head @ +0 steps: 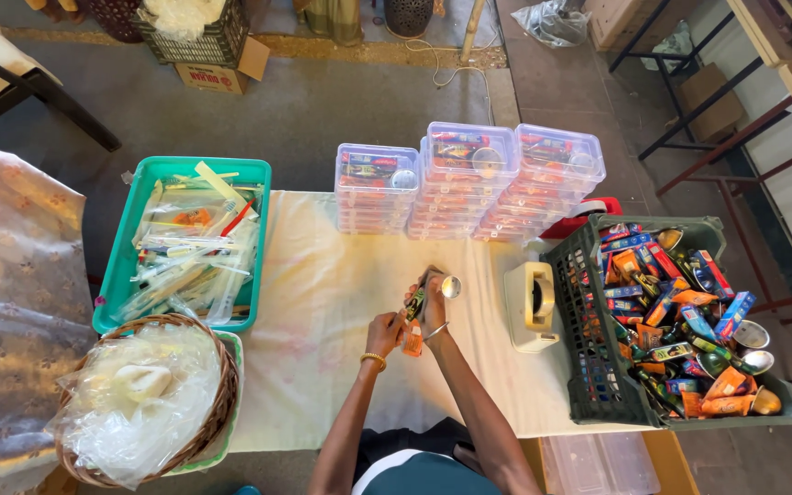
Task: The person stands at a table and packs various small snack items, including tubes and boxes, into a clear plastic bag. They handle the items one by one, placing them into the bag and arranging them before setting the bag down on the table.
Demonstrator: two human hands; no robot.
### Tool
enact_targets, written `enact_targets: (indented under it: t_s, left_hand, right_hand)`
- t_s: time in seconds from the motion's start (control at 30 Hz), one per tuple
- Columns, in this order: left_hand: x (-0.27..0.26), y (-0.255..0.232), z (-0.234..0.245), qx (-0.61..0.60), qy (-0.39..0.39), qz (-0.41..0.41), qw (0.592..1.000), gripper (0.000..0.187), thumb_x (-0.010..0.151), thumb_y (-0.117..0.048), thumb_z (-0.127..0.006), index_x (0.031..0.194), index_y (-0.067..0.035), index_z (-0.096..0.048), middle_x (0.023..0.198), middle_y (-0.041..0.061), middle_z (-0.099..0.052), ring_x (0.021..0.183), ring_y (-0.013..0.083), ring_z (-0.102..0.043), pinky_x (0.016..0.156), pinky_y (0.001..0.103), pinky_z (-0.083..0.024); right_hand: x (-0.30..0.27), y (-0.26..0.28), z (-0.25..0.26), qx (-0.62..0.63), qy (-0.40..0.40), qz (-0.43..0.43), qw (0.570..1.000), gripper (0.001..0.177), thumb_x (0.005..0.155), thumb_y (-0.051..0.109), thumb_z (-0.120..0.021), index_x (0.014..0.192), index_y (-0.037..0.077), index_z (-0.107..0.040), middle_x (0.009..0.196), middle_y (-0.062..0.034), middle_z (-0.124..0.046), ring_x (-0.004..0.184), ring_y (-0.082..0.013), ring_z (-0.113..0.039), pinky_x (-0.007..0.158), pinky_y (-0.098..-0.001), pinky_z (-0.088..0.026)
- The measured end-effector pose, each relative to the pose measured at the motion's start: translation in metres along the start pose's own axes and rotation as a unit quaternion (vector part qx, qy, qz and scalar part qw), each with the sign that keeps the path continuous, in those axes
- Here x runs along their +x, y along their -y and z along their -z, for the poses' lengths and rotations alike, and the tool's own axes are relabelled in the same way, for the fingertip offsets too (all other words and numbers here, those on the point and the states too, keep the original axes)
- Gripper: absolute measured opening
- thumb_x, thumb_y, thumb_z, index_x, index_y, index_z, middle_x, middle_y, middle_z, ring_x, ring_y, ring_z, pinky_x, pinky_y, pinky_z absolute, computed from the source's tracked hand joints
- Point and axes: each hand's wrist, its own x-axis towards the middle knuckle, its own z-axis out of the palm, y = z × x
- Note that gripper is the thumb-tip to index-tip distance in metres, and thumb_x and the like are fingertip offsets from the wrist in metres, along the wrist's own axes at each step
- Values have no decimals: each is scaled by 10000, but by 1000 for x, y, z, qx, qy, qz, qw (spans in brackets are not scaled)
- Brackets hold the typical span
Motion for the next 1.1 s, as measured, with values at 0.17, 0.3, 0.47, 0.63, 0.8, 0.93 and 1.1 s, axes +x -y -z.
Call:
enact_targets:
  t_s: [0.17,0.3,0.47,0.63,0.8,0.93,1.1]
  left_hand:
    - [2,1,-3,-62,3,-4,998,529,1016,-417,-641,712,9,-711,527,30,-569,440,94,-507,425,268,-397]
    - [-11,-31,8,-22,-116,-68,991,370,1012,-320,-573,881,-18,-742,646,44,-691,535,117,-629,510,272,-500]
    - [-35,-97,28,-4,-151,-273,950,356,947,-134,-649,1279,-8,-616,1083,89,-699,875,170,-681,692,292,-560]
    - [-26,-66,44,-13,-76,-204,976,290,933,-34,-670,1209,-82,-743,1007,67,-777,905,158,-752,736,276,-592]
    - [-33,-58,52,-44,-118,-108,986,281,886,-50,-772,1167,-50,-759,958,81,-787,799,169,-742,667,293,-577]
    - [-43,-67,65,-141,-131,-94,977,267,894,-97,-743,1158,-66,-726,1003,46,-761,807,122,-765,655,273,-639]
    - [-44,-56,81,-47,-158,-122,979,246,895,-107,-781,1133,-52,-755,976,90,-781,763,149,-742,639,284,-605]
  right_hand:
    - [-1,-19,13,-122,57,-22,991,538,1006,585,-551,1019,47,-535,793,-69,-639,608,-121,-598,455,-257,-438]
    - [9,-23,37,-306,89,51,947,557,1031,592,-479,981,44,-570,708,-54,-635,559,-113,-597,466,-255,-491]
    - [-26,6,4,-444,71,-14,893,650,1031,579,-388,807,25,-643,569,-87,-610,492,-187,-628,438,-311,-486]
    - [-11,-10,35,-670,27,104,734,755,1080,573,-342,702,23,-697,571,-111,-627,609,-250,-656,603,-391,-500]
    - [17,-27,79,-188,-42,56,980,624,1039,573,-400,1200,36,-674,963,-89,-782,869,-210,-757,797,-356,-593]
    - [-26,18,41,-11,-12,-14,1000,737,1030,679,-327,1327,63,-601,919,-70,-723,718,-166,-665,617,-296,-527]
    - [-14,-25,69,-207,62,46,975,665,778,92,-840,1351,198,-520,876,68,-571,762,-78,-627,590,-274,-545]
